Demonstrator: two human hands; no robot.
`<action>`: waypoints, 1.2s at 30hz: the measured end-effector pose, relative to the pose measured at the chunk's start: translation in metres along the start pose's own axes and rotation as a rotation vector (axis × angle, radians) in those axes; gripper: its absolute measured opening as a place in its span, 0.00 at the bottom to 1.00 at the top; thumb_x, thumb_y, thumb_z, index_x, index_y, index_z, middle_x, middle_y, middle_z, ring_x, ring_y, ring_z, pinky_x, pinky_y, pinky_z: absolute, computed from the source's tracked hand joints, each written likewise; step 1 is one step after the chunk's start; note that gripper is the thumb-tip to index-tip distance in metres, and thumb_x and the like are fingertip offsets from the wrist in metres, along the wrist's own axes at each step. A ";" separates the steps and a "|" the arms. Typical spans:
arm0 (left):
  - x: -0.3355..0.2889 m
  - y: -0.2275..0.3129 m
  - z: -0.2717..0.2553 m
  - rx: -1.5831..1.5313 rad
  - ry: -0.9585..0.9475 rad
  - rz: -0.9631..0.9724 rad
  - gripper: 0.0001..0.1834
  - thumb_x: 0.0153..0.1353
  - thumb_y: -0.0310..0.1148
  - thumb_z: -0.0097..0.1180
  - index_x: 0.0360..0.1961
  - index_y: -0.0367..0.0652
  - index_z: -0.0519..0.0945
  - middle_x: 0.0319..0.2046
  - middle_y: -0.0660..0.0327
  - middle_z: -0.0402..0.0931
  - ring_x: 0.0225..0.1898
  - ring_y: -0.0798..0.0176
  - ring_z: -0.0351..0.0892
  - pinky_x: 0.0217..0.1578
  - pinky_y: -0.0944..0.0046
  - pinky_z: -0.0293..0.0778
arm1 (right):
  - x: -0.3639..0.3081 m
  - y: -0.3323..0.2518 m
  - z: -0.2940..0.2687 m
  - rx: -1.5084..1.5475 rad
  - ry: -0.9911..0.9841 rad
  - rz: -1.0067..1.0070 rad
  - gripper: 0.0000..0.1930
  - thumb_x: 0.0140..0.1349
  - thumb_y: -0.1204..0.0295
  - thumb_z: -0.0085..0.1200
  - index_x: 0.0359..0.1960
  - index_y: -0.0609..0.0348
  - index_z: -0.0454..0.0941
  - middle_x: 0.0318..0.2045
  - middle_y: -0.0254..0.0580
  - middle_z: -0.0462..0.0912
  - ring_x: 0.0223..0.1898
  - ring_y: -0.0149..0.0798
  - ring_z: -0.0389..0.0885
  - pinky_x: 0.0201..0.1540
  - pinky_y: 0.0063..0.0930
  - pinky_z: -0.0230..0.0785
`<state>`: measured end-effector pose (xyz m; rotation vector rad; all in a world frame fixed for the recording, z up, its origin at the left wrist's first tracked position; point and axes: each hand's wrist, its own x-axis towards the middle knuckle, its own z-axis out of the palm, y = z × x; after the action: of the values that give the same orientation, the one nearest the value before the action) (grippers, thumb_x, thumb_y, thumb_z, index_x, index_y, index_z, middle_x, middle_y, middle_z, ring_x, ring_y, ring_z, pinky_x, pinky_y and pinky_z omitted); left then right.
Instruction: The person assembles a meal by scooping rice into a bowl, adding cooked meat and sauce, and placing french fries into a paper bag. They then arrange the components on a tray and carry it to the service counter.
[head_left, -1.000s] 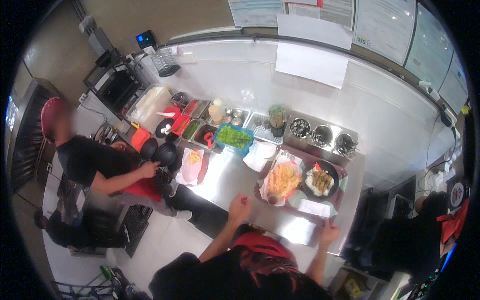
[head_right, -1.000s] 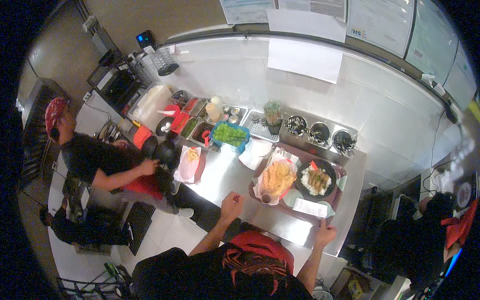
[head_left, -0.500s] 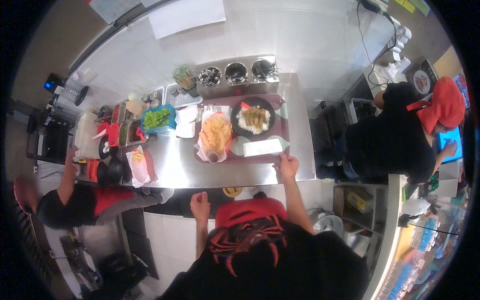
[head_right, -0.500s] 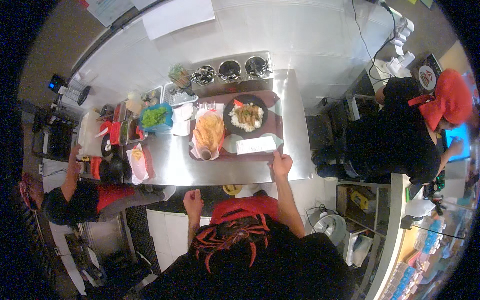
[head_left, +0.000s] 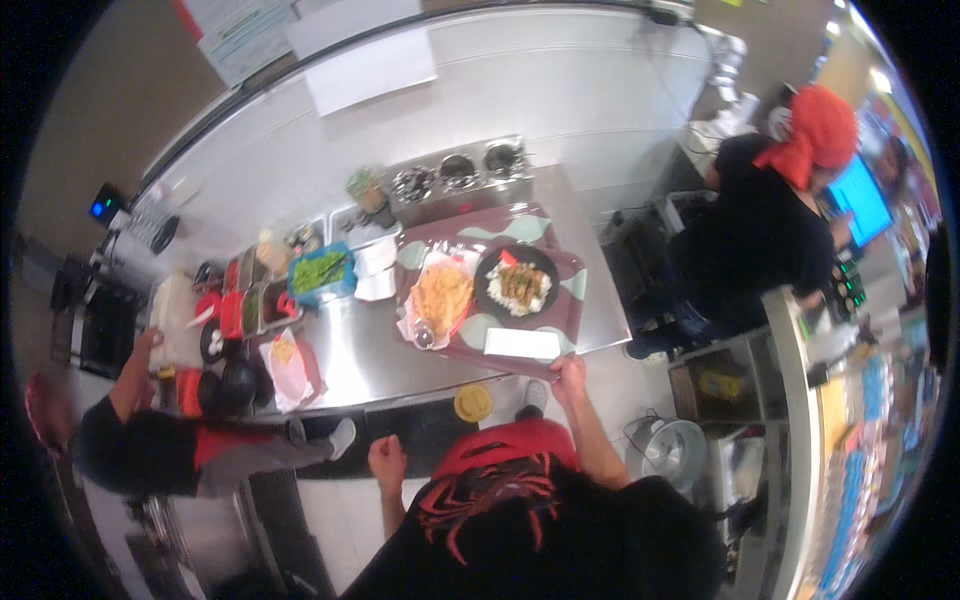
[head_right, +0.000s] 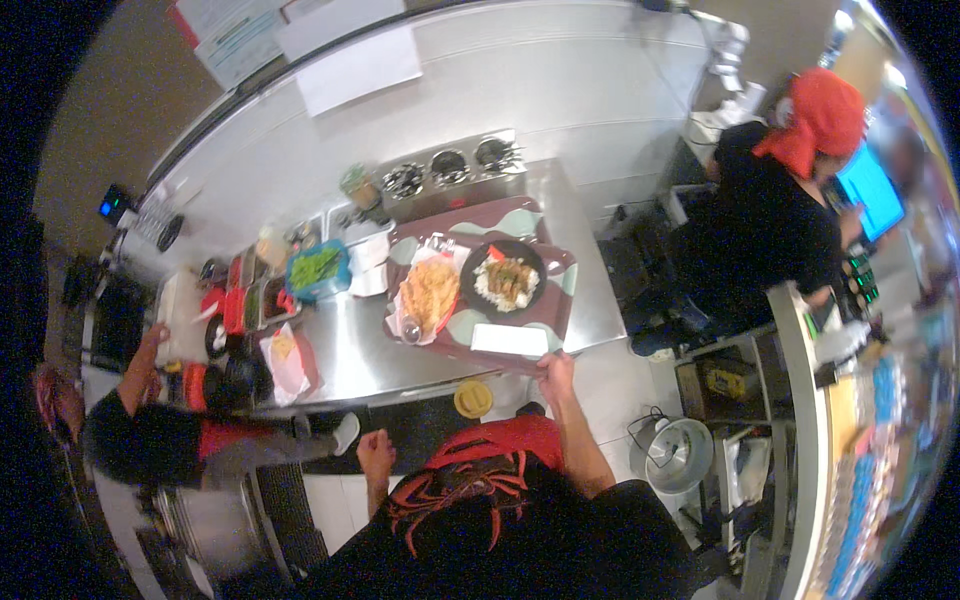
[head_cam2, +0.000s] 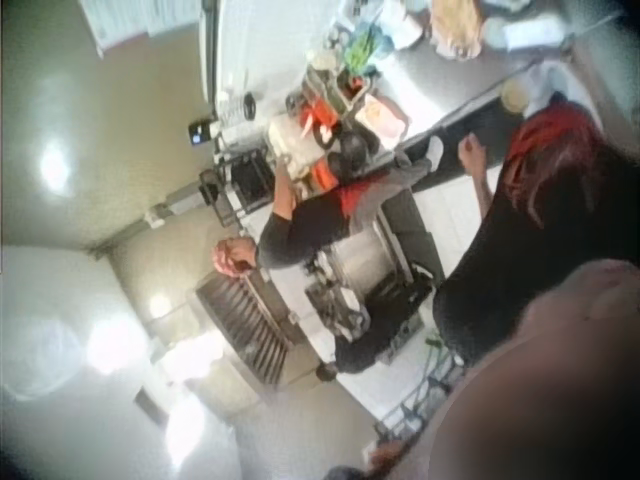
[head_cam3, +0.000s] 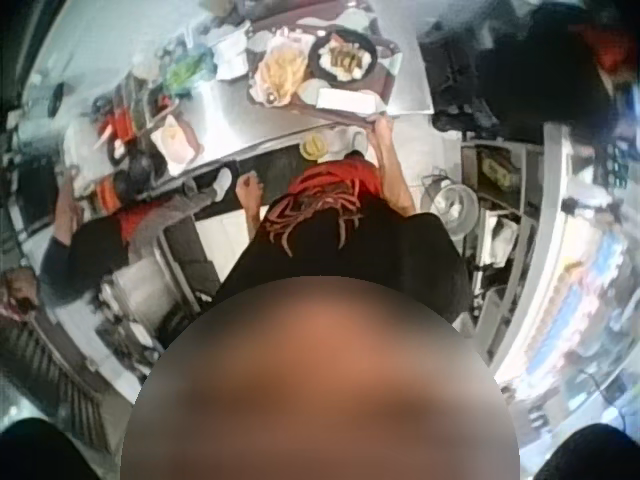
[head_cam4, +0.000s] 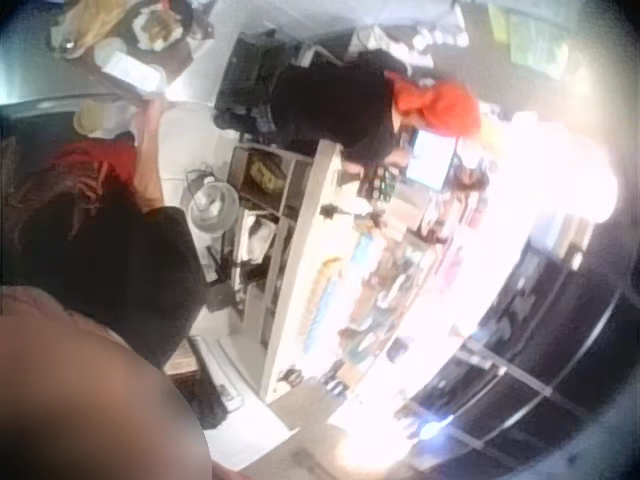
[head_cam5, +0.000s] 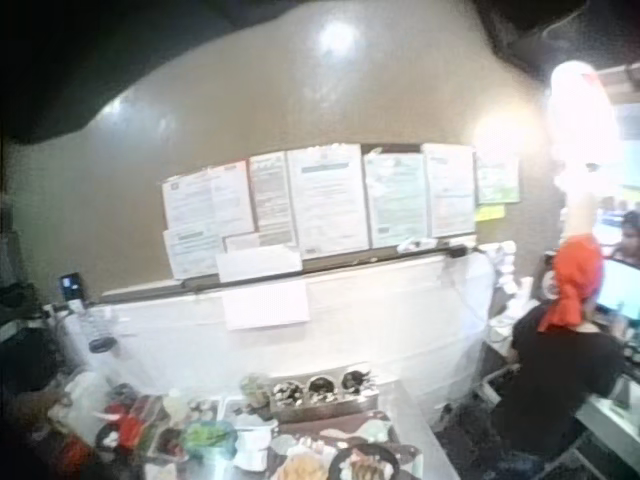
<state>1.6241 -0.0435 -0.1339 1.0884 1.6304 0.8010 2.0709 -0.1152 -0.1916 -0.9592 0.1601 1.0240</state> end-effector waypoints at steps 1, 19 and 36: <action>-0.003 -0.004 -0.006 -0.024 -0.031 0.005 0.12 0.71 0.36 0.60 0.39 0.37 0.78 0.25 0.64 0.76 0.20 0.73 0.75 0.17 0.70 0.70 | 0.006 0.016 -0.023 0.067 0.042 -0.037 0.23 0.45 0.89 0.45 0.46 0.67 0.77 0.37 0.44 0.81 0.38 0.45 0.81 0.45 0.40 0.80; 0.034 -0.079 -0.054 0.373 -0.613 0.085 0.18 0.73 0.47 0.55 0.40 0.41 0.77 0.24 0.59 0.77 0.18 0.63 0.75 0.17 0.64 0.71 | -0.290 0.106 -0.134 0.397 0.320 -0.354 0.15 0.47 0.87 0.52 0.39 0.68 0.80 0.31 0.39 0.81 0.29 0.37 0.79 0.29 0.33 0.72; -0.283 -0.135 0.102 1.378 -1.359 0.630 0.25 0.71 0.52 0.53 0.44 0.35 0.82 0.27 0.53 0.83 0.23 0.49 0.80 0.27 0.49 0.75 | -0.798 0.143 -0.382 0.798 0.816 -1.007 0.21 0.44 0.90 0.49 0.44 0.71 0.79 0.39 0.47 0.85 0.39 0.43 0.85 0.43 0.34 0.79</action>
<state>1.7174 -0.3559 -0.1818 2.3475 0.3892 -0.9032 1.6387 -0.8939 -0.0867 -0.5211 0.6289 -0.4063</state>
